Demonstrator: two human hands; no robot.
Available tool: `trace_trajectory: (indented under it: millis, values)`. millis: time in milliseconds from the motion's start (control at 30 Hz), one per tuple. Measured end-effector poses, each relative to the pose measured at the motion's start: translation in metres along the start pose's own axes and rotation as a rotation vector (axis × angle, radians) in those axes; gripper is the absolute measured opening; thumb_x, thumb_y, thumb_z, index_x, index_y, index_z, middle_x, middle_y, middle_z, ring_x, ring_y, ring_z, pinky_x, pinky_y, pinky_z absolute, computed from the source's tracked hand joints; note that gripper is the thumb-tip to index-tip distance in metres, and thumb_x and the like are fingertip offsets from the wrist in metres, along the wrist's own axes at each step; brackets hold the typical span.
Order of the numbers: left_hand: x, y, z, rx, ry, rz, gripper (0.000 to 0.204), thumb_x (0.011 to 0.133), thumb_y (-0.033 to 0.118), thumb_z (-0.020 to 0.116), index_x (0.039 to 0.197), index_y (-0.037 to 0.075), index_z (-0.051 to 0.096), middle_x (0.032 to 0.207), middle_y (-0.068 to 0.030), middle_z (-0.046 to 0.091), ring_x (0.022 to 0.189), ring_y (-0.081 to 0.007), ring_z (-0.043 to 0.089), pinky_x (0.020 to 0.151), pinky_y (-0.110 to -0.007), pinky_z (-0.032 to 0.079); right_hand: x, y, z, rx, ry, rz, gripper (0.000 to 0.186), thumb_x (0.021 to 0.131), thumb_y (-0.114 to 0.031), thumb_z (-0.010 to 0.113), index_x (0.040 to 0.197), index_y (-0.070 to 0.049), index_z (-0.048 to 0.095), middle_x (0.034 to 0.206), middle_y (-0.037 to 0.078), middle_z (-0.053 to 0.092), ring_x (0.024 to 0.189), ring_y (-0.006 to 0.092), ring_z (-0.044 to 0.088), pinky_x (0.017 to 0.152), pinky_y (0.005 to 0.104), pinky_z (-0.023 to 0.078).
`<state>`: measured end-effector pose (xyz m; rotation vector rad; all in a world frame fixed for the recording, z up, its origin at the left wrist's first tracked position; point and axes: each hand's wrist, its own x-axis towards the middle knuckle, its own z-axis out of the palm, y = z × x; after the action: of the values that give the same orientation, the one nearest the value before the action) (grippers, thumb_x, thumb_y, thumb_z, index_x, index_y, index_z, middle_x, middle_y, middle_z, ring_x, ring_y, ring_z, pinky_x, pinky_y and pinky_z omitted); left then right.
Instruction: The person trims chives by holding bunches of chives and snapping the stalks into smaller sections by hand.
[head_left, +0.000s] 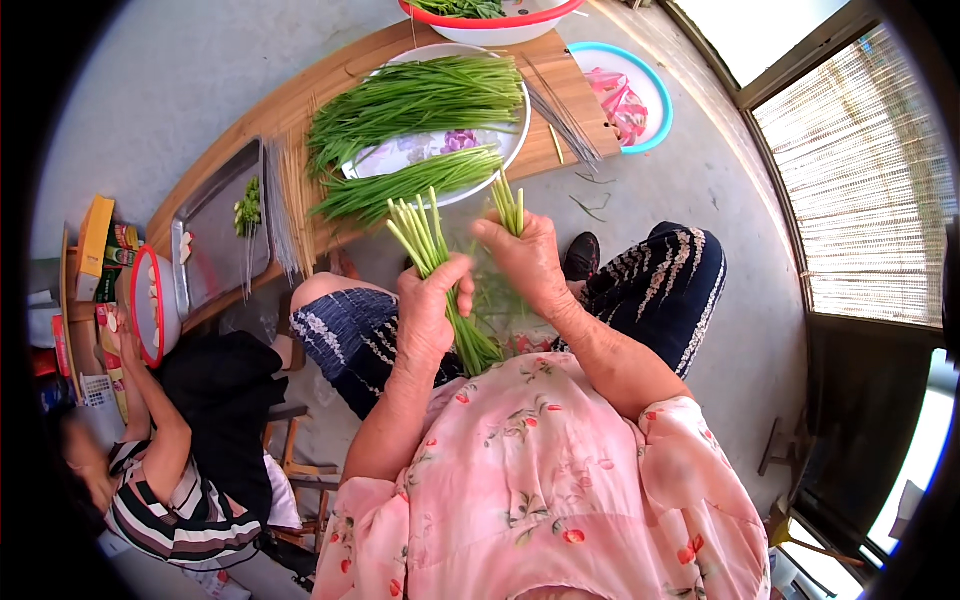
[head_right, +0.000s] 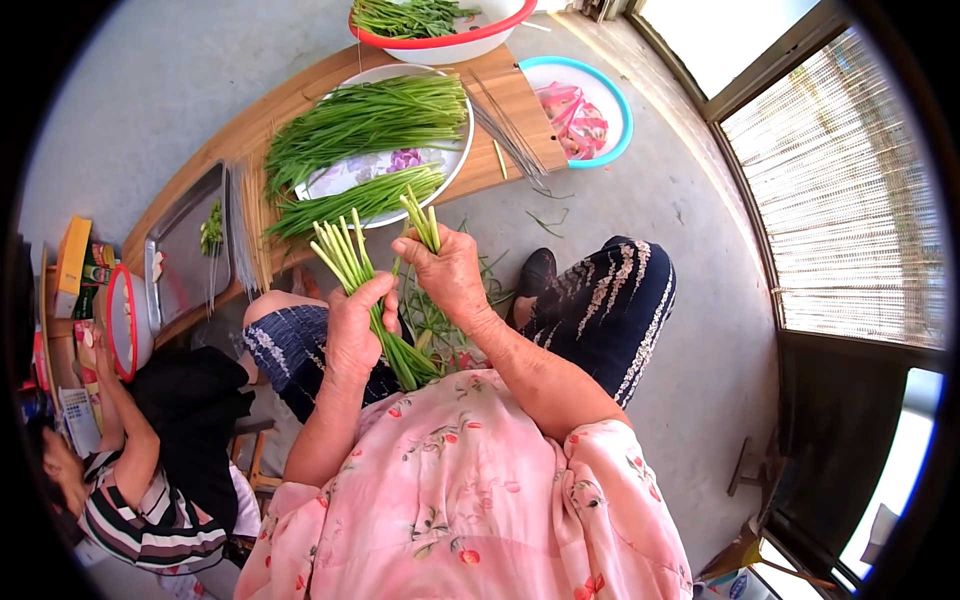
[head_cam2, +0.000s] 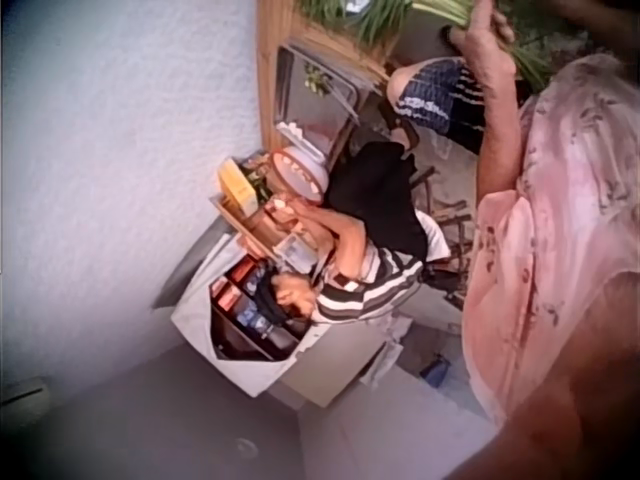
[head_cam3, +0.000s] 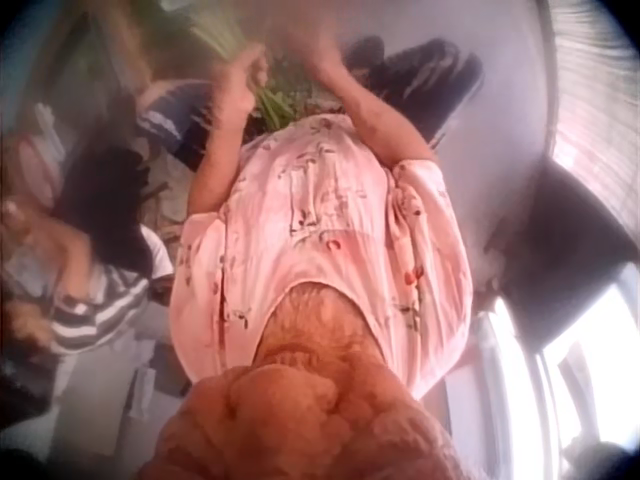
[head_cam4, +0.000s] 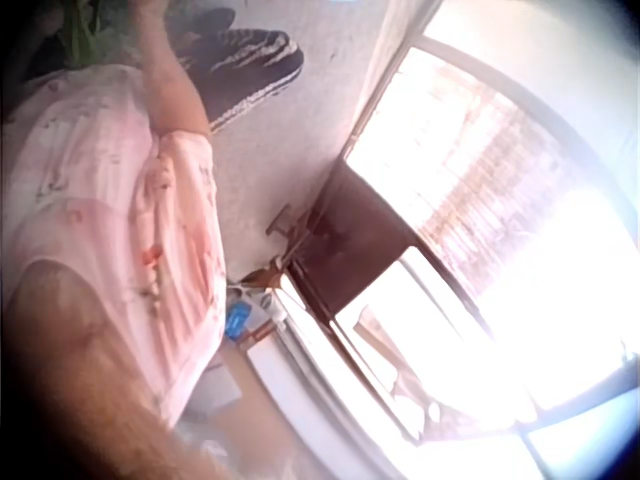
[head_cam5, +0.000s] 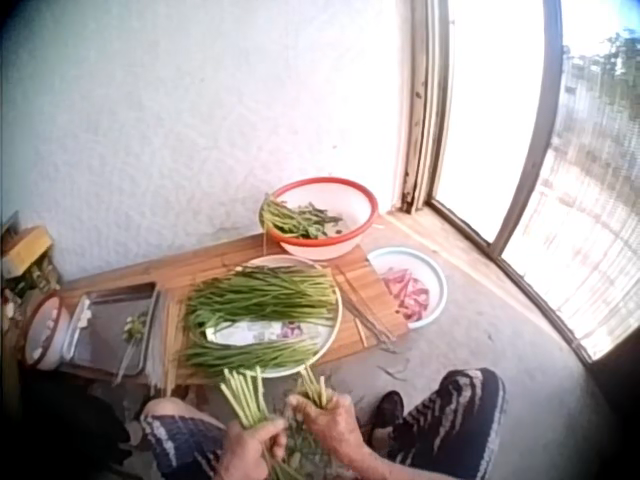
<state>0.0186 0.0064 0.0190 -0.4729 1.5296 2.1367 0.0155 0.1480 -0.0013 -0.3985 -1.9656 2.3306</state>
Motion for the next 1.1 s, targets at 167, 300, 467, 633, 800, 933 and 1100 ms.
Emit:
trace_trajectory:
  millis: [167,300,467,633,800,933,1100]
  values:
    - [-0.004,-0.002,0.006,0.087,-0.002,0.093,0.015,0.076,0.009,0.070,0.087,0.002,0.062,0.062,-0.0043,0.057,0.043,-0.0096,0.048,0.039,-0.023,0.037,-0.003,0.005,0.002,-0.055,0.096,-0.096,0.016,0.085,-0.013,0.066,0.079,0.001,0.060,0.059,-0.003,0.047,0.057,0.0074,0.039,0.052,0.0275,0.039]
    - [-0.004,-0.003,0.007,0.199,0.015,0.157,0.012,0.080,0.005,0.067,0.088,0.000,0.061,0.061,-0.0051,0.056,0.042,-0.0100,0.049,0.036,-0.023,0.039,-0.005,0.000,-0.004,-0.209,0.118,-0.162,0.016,0.086,-0.013,0.063,0.080,0.001,0.059,0.058,-0.003,0.046,0.058,0.0073,0.037,0.052,0.0278,0.039]
    - [-0.004,-0.005,0.001,0.174,0.005,0.131,0.011,0.081,0.009,0.065,0.086,0.000,0.061,0.060,-0.0042,0.056,0.041,-0.0107,0.047,0.036,-0.024,0.039,0.007,0.009,-0.021,-0.153,0.220,-0.117,0.019,0.089,-0.017,0.060,0.080,0.000,0.060,0.060,-0.004,0.046,0.060,0.0060,0.040,0.053,0.0255,0.037]
    - [-0.001,-0.009,-0.003,0.074,-0.012,0.109,0.011,0.082,0.010,0.065,0.085,0.001,0.061,0.062,-0.0040,0.056,0.042,-0.0105,0.048,0.037,-0.024,0.039,0.008,0.016,-0.032,-0.037,0.199,-0.041,0.011,0.087,-0.012,0.062,0.088,-0.001,0.063,0.073,-0.002,0.053,0.066,0.0085,0.046,0.059,0.0232,0.039]
    - [-0.002,-0.003,0.000,0.226,0.038,0.164,0.009,0.081,0.008,0.067,0.084,0.001,0.063,0.061,-0.0023,0.057,0.043,-0.0079,0.048,0.038,-0.020,0.038,0.008,-0.003,-0.038,-0.336,-0.118,-0.422,0.024,0.077,-0.002,0.068,0.100,-0.006,0.065,0.107,0.006,0.057,0.080,0.0107,0.054,0.069,0.0243,0.046]
    - [-0.002,0.001,0.001,0.292,0.051,0.170,0.010,0.079,0.010,0.068,0.083,0.002,0.064,0.059,-0.0015,0.056,0.043,-0.0066,0.048,0.039,-0.019,0.038,0.009,-0.007,-0.037,-0.271,-0.282,-0.306,0.021,0.074,-0.001,0.070,0.095,-0.006,0.067,0.122,0.013,0.053,0.106,0.0192,0.053,0.086,0.0293,0.044]
    - [-0.001,0.001,0.003,0.302,0.035,0.162,0.010,0.079,0.011,0.068,0.083,0.002,0.064,0.059,-0.0012,0.056,0.042,-0.0057,0.046,0.039,-0.019,0.037,0.004,0.005,-0.029,-0.018,-0.259,-0.110,0.011,0.074,0.001,0.069,0.085,-0.003,0.068,0.116,0.009,0.055,0.099,0.0181,0.055,0.083,0.0295,0.044]
